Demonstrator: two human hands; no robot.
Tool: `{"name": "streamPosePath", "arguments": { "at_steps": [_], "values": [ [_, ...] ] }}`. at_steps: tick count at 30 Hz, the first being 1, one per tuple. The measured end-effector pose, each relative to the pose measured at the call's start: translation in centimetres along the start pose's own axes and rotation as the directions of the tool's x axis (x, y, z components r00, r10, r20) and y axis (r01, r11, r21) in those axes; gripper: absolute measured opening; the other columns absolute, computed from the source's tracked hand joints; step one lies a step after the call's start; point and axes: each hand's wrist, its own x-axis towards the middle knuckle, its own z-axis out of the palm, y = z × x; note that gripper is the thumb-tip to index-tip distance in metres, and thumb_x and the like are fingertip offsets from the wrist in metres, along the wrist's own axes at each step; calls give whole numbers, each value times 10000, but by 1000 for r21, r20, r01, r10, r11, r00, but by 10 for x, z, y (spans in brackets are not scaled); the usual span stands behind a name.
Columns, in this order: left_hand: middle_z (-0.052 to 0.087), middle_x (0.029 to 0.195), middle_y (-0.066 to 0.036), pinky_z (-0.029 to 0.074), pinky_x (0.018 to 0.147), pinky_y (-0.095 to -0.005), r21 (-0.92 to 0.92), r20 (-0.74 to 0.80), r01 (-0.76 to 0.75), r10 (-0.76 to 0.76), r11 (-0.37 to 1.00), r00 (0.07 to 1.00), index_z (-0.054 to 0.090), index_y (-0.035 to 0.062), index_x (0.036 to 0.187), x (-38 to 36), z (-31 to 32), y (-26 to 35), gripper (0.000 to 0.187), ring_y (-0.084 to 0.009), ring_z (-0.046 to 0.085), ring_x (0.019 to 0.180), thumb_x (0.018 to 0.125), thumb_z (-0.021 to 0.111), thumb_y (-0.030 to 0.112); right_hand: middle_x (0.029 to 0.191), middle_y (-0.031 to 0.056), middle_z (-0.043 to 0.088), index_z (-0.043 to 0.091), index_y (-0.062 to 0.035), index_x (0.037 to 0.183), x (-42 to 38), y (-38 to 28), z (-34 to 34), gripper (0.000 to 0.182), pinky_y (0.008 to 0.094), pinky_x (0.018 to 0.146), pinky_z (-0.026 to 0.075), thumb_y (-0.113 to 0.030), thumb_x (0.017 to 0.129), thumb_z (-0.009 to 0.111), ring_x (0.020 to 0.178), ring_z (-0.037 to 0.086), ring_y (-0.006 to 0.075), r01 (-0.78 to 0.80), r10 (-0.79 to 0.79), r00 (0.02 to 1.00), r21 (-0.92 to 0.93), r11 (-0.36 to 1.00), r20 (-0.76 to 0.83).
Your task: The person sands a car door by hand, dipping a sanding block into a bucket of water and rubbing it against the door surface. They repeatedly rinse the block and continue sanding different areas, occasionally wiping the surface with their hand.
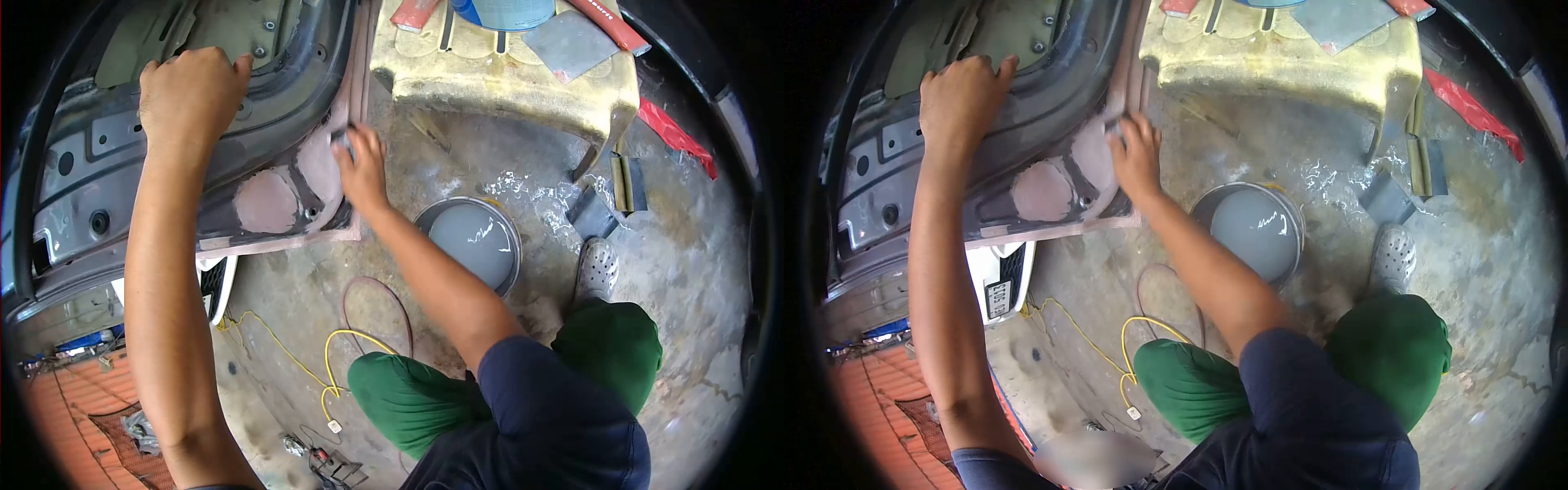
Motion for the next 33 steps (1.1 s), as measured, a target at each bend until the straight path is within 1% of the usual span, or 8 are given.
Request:
{"name": "streamPosePath", "arguments": {
  "at_steps": [4,8,10,15,21,24,27,33],
  "values": [
    [757,914,-197,481,977,-497,7,10,19,-19,1000,1000,772,41,954,0,-1,1,567,-372,730,930,1028,488,525,1374,193,558,638,-10,1246,-67,-21,-41,382,485,1057,419,-232,943,708,1223,509,401,84,-84,982,8,996,169],
    [764,972,-175,476,986,-485,-14,-1,37,-37,999,999,762,61,1021,-1,-4,3,498,-344,725,991,1023,515,494,1379,228,584,567,-25,1395,-64,7,-72,497,430,1099,425,-272,981,689,1288,554,375,-244,179,944,222,944,277],
    [757,1044,-167,471,996,-486,-51,-90,37,-41,998,995,738,70,1099,-1,-1,2,471,-328,708,1059,1019,530,484,1444,256,555,488,-11,1461,-40,8,-98,578,420,1130,407,-315,1001,665,1359,529,383,-420,412,907,236,876,87],
    [635,1378,-187,415,1101,-503,-199,-209,40,-82,979,974,611,88,1399,6,-5,-4,637,-335,579,1313,993,546,575,1352,340,595,431,74,1472,11,30,-153,720,428,1059,461,-415,991,650,1255,608,403,-462,467,883,94,882,-45],
    [632,1383,-181,454,1077,-448,-416,-302,-33,-104,909,948,638,72,1372,12,-14,-10,644,-359,595,1282,974,569,573,1220,264,659,454,82,1454,14,37,-155,713,381,921,511,-424,993,653,1061,662,302,-530,576,806,266,805,-140],
    [560,1478,-240,457,1108,-425,-468,-107,163,-239,869,965,711,139,1320,-13,-68,9,533,-294,573,1366,893,698,457,1154,230,673,470,79,1439,13,7,-155,678,357,851,522,-401,998,658,980,661,256,-520,588,790,320,792,-174],
    [650,1351,-181,474,1047,-397,-523,-274,-68,-92,850,957,671,53,1323,-18,-60,5,562,-330,629,1229,981,614,496,1117,215,682,475,80,1431,16,15,-149,657,345,809,526,-377,999,664,928,661,235,-479,551,808,313,820,-209],
    [693,1079,-130,504,933,-356,-643,-617,-487,-23,591,787,693,-7,1085,-92,-54,45,169,-253,663,1029,979,624,104,1133,206,685,457,87,1438,16,13,-149,665,331,821,516,-369,1001,668,947,653,220,-503,588,789,363,785,-177]
  ]
}}
